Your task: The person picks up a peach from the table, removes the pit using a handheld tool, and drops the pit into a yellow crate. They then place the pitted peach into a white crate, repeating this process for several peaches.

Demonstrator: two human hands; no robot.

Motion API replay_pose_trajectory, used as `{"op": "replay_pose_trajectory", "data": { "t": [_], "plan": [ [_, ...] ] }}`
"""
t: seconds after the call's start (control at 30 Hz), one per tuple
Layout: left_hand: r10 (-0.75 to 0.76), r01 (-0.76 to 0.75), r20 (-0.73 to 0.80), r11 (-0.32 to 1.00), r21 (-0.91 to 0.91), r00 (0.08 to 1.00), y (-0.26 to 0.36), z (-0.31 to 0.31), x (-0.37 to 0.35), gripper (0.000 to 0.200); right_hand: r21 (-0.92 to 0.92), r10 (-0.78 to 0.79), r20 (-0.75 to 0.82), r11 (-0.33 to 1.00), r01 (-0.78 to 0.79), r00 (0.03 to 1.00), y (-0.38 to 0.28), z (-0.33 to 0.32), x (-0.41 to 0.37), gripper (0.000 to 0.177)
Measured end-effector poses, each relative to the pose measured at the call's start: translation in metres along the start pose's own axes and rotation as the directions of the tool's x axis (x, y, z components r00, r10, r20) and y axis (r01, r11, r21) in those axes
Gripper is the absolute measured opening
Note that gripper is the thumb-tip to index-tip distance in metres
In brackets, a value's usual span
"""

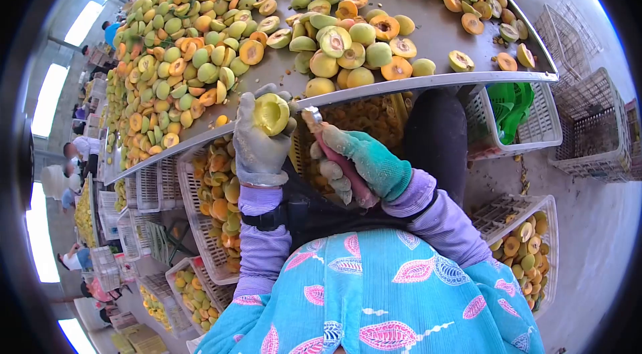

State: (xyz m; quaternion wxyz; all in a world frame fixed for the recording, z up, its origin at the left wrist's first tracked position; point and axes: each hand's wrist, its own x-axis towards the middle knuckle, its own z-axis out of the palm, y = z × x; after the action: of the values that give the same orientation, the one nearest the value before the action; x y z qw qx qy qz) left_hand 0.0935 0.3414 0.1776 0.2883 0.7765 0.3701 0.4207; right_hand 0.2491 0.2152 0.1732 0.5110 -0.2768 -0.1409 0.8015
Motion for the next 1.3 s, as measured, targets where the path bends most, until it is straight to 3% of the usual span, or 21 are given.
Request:
{"op": "replay_pose_trajectory", "data": {
  "t": [0.03,0.07,0.1,0.13,0.27,0.43,0.57,0.67,0.73,0.77,0.83,0.87,0.93,0.97,1.03,1.07,1.1,1.2,1.23,1.27,1.3],
  "plan": [
    [-0.321,0.311,0.103,0.707,-0.635,0.942,-0.005,-0.005,0.001,0.042,0.002,-0.002,-0.004,1.000,0.002,1.000,0.009,-0.014,-0.001,0.034],
    [-0.465,0.426,0.379,-0.004,-0.905,0.800,-0.011,-0.008,0.001,0.042,-0.557,-0.231,-0.191,0.826,0.088,0.954,0.023,-0.036,0.004,0.029],
    [-0.445,0.424,0.390,-0.025,-0.905,0.806,-0.021,-0.007,-0.002,0.044,-0.926,-0.503,-0.209,0.377,-0.005,0.839,0.032,-0.048,0.005,0.027],
    [-0.448,0.428,0.395,-0.031,-0.903,0.802,-0.016,-0.004,-0.004,0.044,-0.925,-0.500,-0.217,0.380,-0.012,0.839,0.031,-0.038,0.003,0.027],
    [-0.442,0.412,0.312,0.149,-0.899,0.841,0.003,0.006,-0.010,0.047,-0.982,-0.764,0.189,-0.155,0.109,0.617,0.035,0.012,0.027,0.027],
    [-0.489,0.425,0.223,0.351,-0.835,0.843,0.018,0.008,-0.014,0.044,-0.925,-0.754,0.308,-0.380,-0.003,0.581,0.049,0.011,0.054,0.023],
    [-0.564,0.417,0.148,0.383,-0.824,0.812,0.026,0.016,-0.020,0.041,-0.926,-0.661,0.336,-0.360,0.109,0.671,0.058,0.014,0.041,0.023],
    [-0.528,0.456,0.235,0.339,-0.822,0.816,0.022,0.003,-0.029,0.037,-0.996,-0.526,0.091,-0.025,0.091,0.846,0.056,0.024,0.040,0.026],
    [-0.584,0.391,0.165,0.284,-0.876,0.795,0.027,-0.024,-0.035,0.037,-0.796,-0.416,0.280,0.403,0.452,0.865,0.057,0.014,0.049,0.023],
    [-0.619,0.340,0.152,0.198,-0.919,0.771,0.028,-0.034,-0.037,0.038,-0.785,-0.393,0.311,0.407,0.467,0.866,0.054,0.021,0.045,0.023],
    [-0.626,0.193,0.045,0.171,-0.966,0.779,-0.015,-0.090,-0.054,0.042,-0.670,-0.129,0.035,0.733,0.119,0.991,0.045,0.032,0.027,0.020],
    [-0.566,0.285,-0.208,0.658,-0.698,0.798,-0.040,-0.116,-0.075,0.041,-0.656,-0.188,0.002,0.741,0.143,0.982,0.044,0.017,0.027,0.018],
    [-0.504,0.548,-0.267,0.827,0.126,0.821,-0.131,-0.174,-0.132,0.046,-0.582,-0.168,-0.213,0.813,0.013,0.963,0.033,-0.007,0.020,0.017],
    [-0.547,0.639,-0.384,0.414,0.648,0.744,-0.111,-0.182,-0.147,0.060,-0.617,-0.195,-0.246,0.787,0.002,0.949,0.032,-0.019,0.019,0.016],
    [-0.527,0.879,-0.719,0.129,0.460,0.454,-0.147,-0.193,-0.219,0.075,-0.654,-0.220,-0.272,0.757,-0.012,0.937,0.031,-0.028,0.019,0.014],
    [-0.605,0.983,-0.777,0.065,0.171,0.175,-0.139,-0.196,-0.243,0.076,-0.648,-0.201,-0.294,0.760,-0.040,0.934,0.030,-0.032,0.018,0.014],
    [-0.393,0.981,-0.904,-0.026,0.193,0.168,-0.191,-0.193,-0.316,0.079,-0.649,-0.178,-0.278,0.759,-0.048,0.944,0.029,-0.033,0.024,0.015],
    [-0.523,0.887,-0.729,-0.136,-0.441,-0.443,-0.146,-0.157,-0.331,0.079,-0.577,-0.167,-0.377,0.812,-0.090,0.911,0.045,-0.062,0.049,0.011],
    [-0.726,0.915,-0.632,0.012,-0.404,-0.270,-0.177,-0.152,-0.377,0.060,-0.566,-0.090,-0.371,0.811,-0.148,0.924,0.045,-0.066,0.053,0.016],
    [-0.786,0.967,-0.584,-0.256,0.006,-0.205,-0.177,-0.156,-0.376,0.049,-0.555,-0.022,-0.389,0.804,-0.215,0.921,0.041,-0.067,0.054,0.021],
    [-0.830,0.965,-0.548,-0.217,0.145,-0.104,-0.186,-0.156,-0.387,0.045,-0.568,-0.022,-0.377,0.795,-0.212,0.926,0.041,-0.062,0.060,0.021]
  ]
}}
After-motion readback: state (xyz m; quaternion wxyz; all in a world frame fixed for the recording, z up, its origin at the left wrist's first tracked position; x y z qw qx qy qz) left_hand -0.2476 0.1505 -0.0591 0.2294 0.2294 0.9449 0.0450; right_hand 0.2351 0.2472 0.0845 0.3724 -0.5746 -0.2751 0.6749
